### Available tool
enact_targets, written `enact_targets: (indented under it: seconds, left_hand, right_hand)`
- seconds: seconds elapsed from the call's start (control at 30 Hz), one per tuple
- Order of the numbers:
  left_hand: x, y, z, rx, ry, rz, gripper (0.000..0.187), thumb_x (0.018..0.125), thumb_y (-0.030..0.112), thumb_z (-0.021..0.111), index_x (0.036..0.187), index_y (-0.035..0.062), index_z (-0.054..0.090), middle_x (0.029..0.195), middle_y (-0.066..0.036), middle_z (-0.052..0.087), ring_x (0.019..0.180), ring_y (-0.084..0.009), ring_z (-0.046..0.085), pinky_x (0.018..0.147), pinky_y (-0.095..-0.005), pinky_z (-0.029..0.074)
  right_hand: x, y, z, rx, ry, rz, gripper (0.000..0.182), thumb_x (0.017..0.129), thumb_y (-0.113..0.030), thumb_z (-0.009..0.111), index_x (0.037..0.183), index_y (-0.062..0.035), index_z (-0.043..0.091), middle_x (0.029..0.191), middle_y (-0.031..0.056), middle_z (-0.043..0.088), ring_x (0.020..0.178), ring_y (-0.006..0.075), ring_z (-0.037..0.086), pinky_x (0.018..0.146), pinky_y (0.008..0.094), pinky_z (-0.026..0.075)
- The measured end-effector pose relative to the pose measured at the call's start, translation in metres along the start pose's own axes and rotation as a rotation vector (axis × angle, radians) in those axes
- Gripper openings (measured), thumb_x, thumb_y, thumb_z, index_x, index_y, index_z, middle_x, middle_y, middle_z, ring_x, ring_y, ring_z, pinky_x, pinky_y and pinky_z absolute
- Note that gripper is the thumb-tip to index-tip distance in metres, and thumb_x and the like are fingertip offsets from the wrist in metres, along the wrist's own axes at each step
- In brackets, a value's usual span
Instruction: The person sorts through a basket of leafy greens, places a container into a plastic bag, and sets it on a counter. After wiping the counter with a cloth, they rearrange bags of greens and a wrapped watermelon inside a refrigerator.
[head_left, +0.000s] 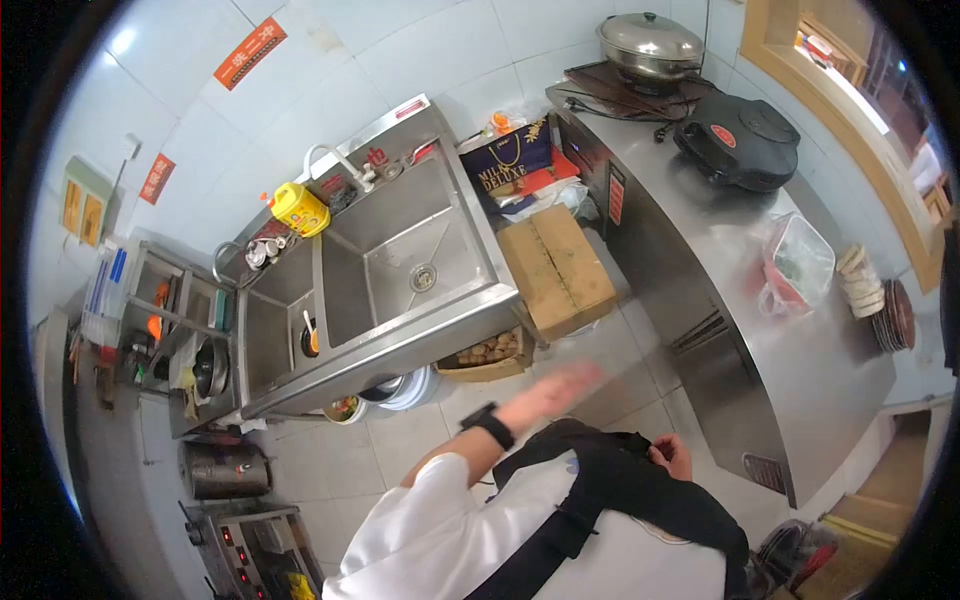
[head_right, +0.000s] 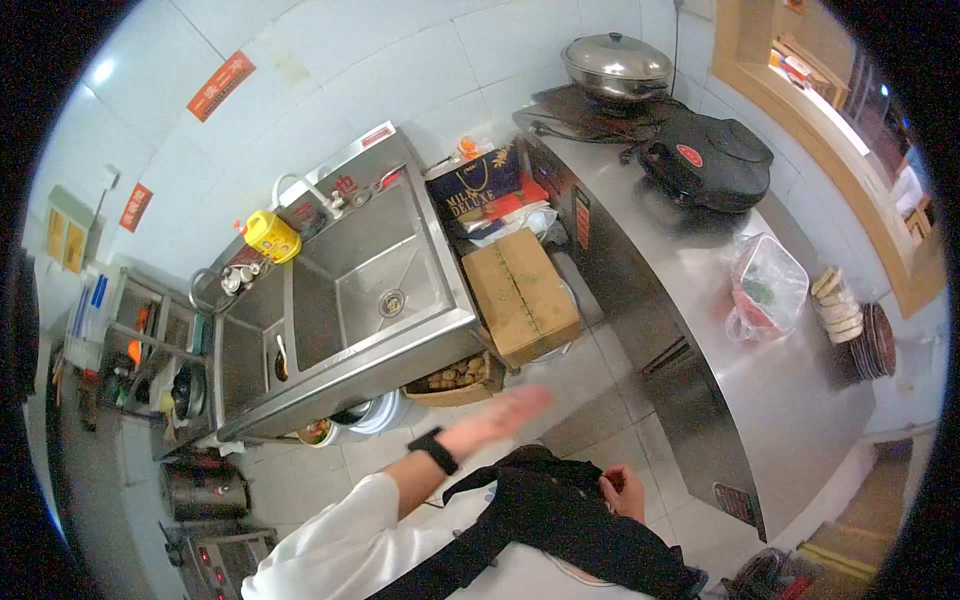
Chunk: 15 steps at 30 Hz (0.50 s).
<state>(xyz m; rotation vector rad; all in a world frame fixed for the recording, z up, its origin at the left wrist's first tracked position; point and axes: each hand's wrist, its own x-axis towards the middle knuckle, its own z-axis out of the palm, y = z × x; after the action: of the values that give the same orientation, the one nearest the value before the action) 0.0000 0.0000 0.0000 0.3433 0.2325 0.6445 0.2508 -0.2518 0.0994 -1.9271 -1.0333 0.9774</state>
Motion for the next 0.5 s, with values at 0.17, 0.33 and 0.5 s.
enact_targets:
  seconds: [0.17,0.33,0.5]
  left_hand:
    - [-0.143,0.276,0.050,0.686,0.506,0.558,0.040,0.088,0.016,0.041,0.124,0.0023,0.035,0.125,-0.009,0.040,0.112,-0.0207,0.041,0.094,-0.0315,0.029]
    - [-0.084,0.291,0.045,1.004,0.692,0.626,0.039,0.086,0.016,0.043,0.122,0.0034,0.037,0.118,-0.009,0.044,0.105,-0.0203,0.045,0.087,-0.0312,0.035]
    - [0.025,0.144,-0.019,0.823,0.349,-0.099,0.038,0.083,0.015,0.045,0.119,0.0045,0.040,0.111,-0.009,0.049,0.098,-0.0200,0.049,0.080,-0.0309,0.040]
  right_hand:
    - [-0.043,-0.079,0.149,0.153,-0.069,0.061,0.011,0.078,-0.008,0.058,0.087,-0.0025,0.054,0.076,0.0077,0.057,0.071,0.0127,0.054,0.065,0.0264,0.044]
    - [-0.042,-0.086,0.176,0.169,0.029,-0.026,0.018,0.077,-0.017,0.056,0.088,-0.0041,0.050,0.076,0.0098,0.057,0.069,0.0214,0.056,0.061,0.0318,0.044]
    - [-0.040,-0.056,0.186,0.207,0.282,0.122,0.013,0.078,-0.015,0.056,0.085,-0.0061,0.050,0.073,0.0086,0.055,0.066,0.0221,0.056,0.059,0.0327,0.043]
